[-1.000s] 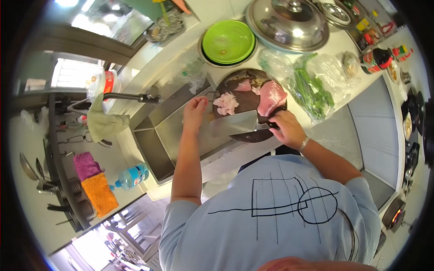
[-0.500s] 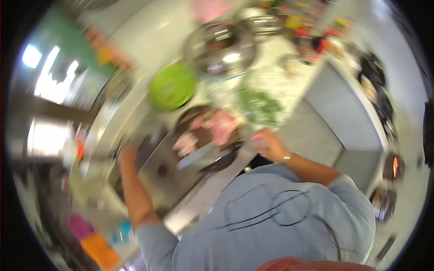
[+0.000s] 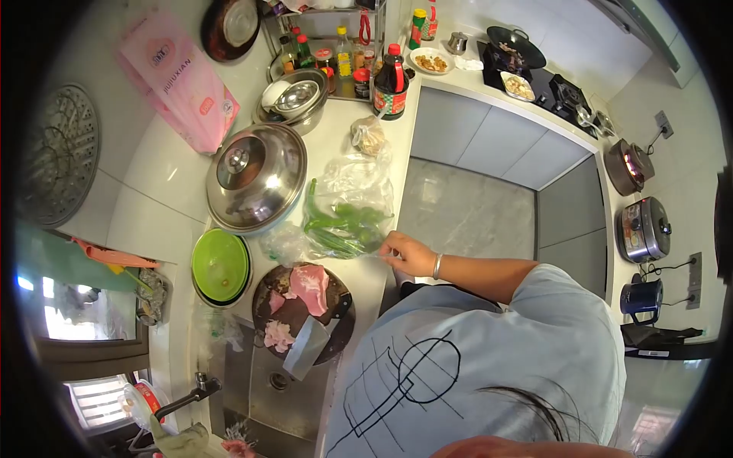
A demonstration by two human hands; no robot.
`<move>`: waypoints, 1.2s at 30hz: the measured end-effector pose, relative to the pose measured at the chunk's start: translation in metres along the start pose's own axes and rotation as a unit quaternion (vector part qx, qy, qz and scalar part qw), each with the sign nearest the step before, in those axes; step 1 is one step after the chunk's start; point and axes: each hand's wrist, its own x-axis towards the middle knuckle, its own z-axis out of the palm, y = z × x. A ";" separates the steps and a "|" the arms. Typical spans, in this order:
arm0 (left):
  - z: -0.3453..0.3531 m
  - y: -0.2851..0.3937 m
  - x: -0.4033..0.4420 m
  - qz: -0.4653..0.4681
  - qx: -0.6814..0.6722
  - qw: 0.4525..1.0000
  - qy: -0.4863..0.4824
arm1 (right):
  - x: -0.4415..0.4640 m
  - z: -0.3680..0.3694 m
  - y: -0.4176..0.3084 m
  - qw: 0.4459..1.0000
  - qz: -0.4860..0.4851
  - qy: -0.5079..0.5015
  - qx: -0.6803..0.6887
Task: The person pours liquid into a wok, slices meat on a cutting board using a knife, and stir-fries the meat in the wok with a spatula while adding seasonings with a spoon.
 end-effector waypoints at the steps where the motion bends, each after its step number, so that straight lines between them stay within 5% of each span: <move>1: 0.007 0.004 0.001 0.002 0.000 1.000 0.004 | 0.003 -0.003 0.004 1.000 0.000 -0.003 0.004; 6: 0.003 0.018 0.009 0.015 -0.016 1.000 -0.009 | 0.012 -0.010 0.037 0.998 -0.017 0.057 0.011; 9: -0.047 0.016 0.023 0.051 -0.025 0.994 -0.094 | 0.019 -0.023 0.053 0.998 -0.023 0.049 0.041; 11: 0.034 0.020 -0.015 0.008 -0.036 0.986 0.161 | 0.023 -0.029 0.051 0.999 0.003 0.017 0.032; 15: 0.082 0.006 -0.028 0.015 -0.027 0.990 0.137 | 0.022 -0.033 0.043 0.998 0.048 -0.013 0.028; 18: 0.106 -0.004 -0.028 0.042 0.094 0.991 0.083 | 0.023 -0.029 0.043 0.999 -0.015 0.003 0.028; 19: 0.120 -0.008 -0.035 0.061 0.287 0.950 0.106 | 0.022 -0.029 0.044 1.000 -0.008 0.001 0.029; 21: 0.157 -0.020 -0.056 0.089 0.630 0.759 0.138 | 0.022 -0.030 0.045 1.000 0.007 -0.005 0.030; 24: 0.204 -0.060 -0.055 0.136 0.859 0.491 0.049 | 0.021 -0.034 0.039 1.000 0.021 -0.015 0.018; 27: 0.251 -0.058 -0.059 0.356 0.809 0.462 0.067 | 0.016 -0.036 0.028 1.000 0.023 0.004 0.019; 29: 0.280 -0.036 -0.059 0.380 0.811 0.445 -0.017 | 0.014 -0.040 0.019 0.999 0.029 0.013 -0.004; 31: 0.281 -0.033 -0.041 0.502 0.809 0.305 -0.016 | 0.013 -0.039 0.010 0.999 0.045 0.024 -0.010; 33: 0.270 -0.028 -0.014 0.381 0.895 0.230 -0.025 | 0.010 -0.038 0.008 0.998 0.051 0.032 -0.001; 35: 0.280 -0.010 -0.035 0.306 0.907 0.289 -0.035 | 0.007 -0.038 0.012 0.998 0.039 0.039 0.011; 36: 0.254 -0.010 -0.026 0.358 0.853 0.375 -0.056 | 0.005 -0.041 0.015 0.998 0.043 0.043 0.006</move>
